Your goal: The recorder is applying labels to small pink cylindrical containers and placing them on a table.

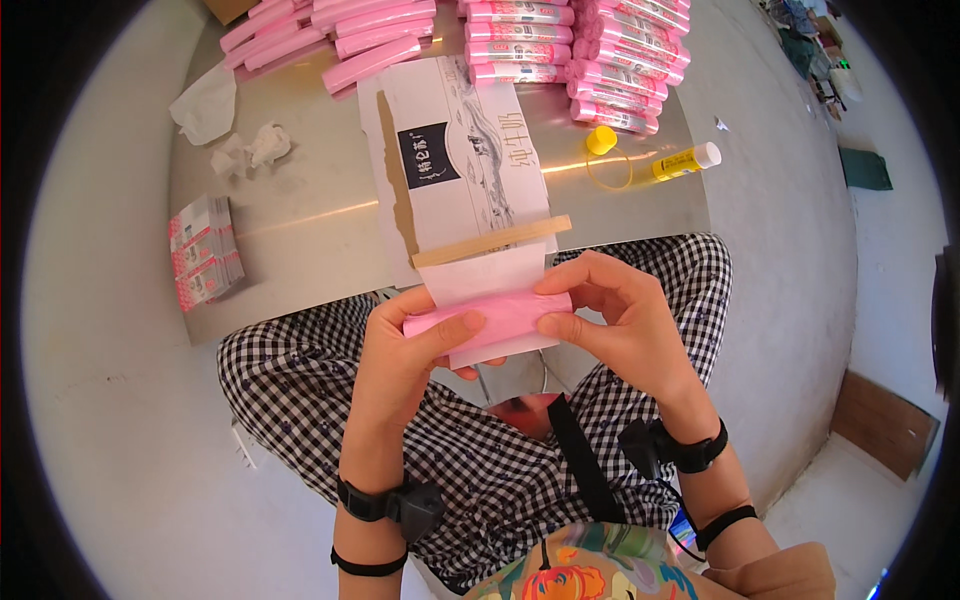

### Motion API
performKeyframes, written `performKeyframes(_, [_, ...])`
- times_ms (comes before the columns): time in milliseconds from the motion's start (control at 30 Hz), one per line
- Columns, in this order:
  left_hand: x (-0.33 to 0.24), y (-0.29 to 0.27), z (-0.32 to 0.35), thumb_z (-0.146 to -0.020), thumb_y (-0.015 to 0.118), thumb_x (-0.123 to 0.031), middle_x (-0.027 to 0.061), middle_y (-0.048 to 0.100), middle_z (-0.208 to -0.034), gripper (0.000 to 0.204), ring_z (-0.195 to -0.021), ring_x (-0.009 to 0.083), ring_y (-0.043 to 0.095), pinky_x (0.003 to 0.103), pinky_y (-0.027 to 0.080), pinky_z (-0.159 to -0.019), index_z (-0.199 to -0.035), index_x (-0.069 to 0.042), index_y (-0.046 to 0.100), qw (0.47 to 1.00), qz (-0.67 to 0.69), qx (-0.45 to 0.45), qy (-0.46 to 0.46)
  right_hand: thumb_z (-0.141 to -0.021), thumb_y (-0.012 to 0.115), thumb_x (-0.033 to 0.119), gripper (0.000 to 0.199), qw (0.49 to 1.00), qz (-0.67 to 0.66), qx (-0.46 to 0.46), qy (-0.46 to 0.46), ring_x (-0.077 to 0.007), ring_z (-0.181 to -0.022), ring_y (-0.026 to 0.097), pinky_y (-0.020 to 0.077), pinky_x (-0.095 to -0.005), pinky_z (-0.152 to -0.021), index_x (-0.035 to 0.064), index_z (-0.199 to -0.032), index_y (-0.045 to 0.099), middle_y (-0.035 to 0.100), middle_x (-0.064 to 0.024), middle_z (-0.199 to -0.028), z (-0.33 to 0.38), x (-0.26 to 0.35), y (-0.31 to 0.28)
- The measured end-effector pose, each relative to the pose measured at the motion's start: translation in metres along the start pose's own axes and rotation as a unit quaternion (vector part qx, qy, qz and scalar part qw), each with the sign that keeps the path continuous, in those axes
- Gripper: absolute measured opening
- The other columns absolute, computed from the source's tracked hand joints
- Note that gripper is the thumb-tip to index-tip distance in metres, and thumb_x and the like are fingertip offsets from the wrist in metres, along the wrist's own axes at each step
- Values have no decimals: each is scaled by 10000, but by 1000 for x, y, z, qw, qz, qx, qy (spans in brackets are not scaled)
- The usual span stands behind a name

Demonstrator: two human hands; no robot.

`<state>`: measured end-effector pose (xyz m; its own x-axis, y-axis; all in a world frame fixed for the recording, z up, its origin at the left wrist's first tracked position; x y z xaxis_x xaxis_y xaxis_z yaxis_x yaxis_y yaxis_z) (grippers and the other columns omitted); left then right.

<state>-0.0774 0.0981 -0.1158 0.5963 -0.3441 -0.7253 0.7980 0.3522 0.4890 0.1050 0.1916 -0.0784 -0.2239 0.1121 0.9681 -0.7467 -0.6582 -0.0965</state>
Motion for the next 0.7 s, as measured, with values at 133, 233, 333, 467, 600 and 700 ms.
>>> performKeyframes(133, [2, 0, 0, -790, 693, -94, 164, 672, -861, 287, -635, 227, 675, 236, 511, -453, -1023, 57, 619, 1000, -10, 6, -1, -781, 681, -5, 221, 1000, 3, 7, 12, -108, -838, 587, 494, -254, -788, -27, -992, 617, 614, -45, -926, 2, 2, -1])
performKeyframes(233, [3, -1, -1, -779, 707, -87, 167, 672, -851, 285, -631, 226, 671, 249, 520, -477, -1004, 66, 624, 1000, -11, 10, 4, -781, 681, -10, 218, 1000, -2, 6, 12, -105, -843, 588, 495, -251, -789, -27, -988, 615, 612, -46, -934, 2, 2, -1])
performKeyframes(333, [4, 0, -2, -774, 712, -80, 169, 672, -839, 276, -625, 223, 665, 262, 526, -496, -985, 76, 627, 1000, -5, 9, 4, -782, 680, -12, 215, 1000, -8, 4, 8, -104, -850, 589, 496, -249, -789, -27, -986, 612, 611, -50, -944, 3, 2, 0])
performKeyframes(467, [4, 1, -2, -769, 715, -73, 167, 672, -827, 263, -623, 219, 664, 264, 527, -494, -969, 74, 629, 1000, -4, 10, 0, -785, 675, -10, 212, 1000, -14, 2, 18, -105, -862, 591, 499, -251, -796, -31, -984, 607, 606, -54, -951, 3, 3, -1])
performKeyframes(600, [5, 3, -2, -763, 717, -66, 167, 673, -826, 255, -620, 217, 665, 257, 522, -481, -961, 71, 631, 1000, 9, -1, -9, -789, 669, -4, 208, 1000, -10, 2, 18, -106, -865, 592, 502, -254, -804, -36, -982, 598, 603, -52, -948, 4, 3, -2])
performKeyframes(700, [6, 3, -3, -759, 725, -66, 167, 676, -830, 280, -624, 209, 667, 253, 518, -523, -982, 79, 638, 1000, 8, 4, -14, -791, 667, 3, 219, 999, -14, 4, 28, -107, -872, 593, 504, -254, -805, -36, -993, 591, 598, -51, -958, 5, 1, -3])
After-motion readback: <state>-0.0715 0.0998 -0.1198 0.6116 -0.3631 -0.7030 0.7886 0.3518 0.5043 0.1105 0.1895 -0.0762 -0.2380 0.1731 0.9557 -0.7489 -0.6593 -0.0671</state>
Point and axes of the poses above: each hand's wrist, its own z-axis away from the middle knuckle, its own y-axis out of the palm, x = y × z, the point moved 1 cm from there along -z, towards the middle knuckle
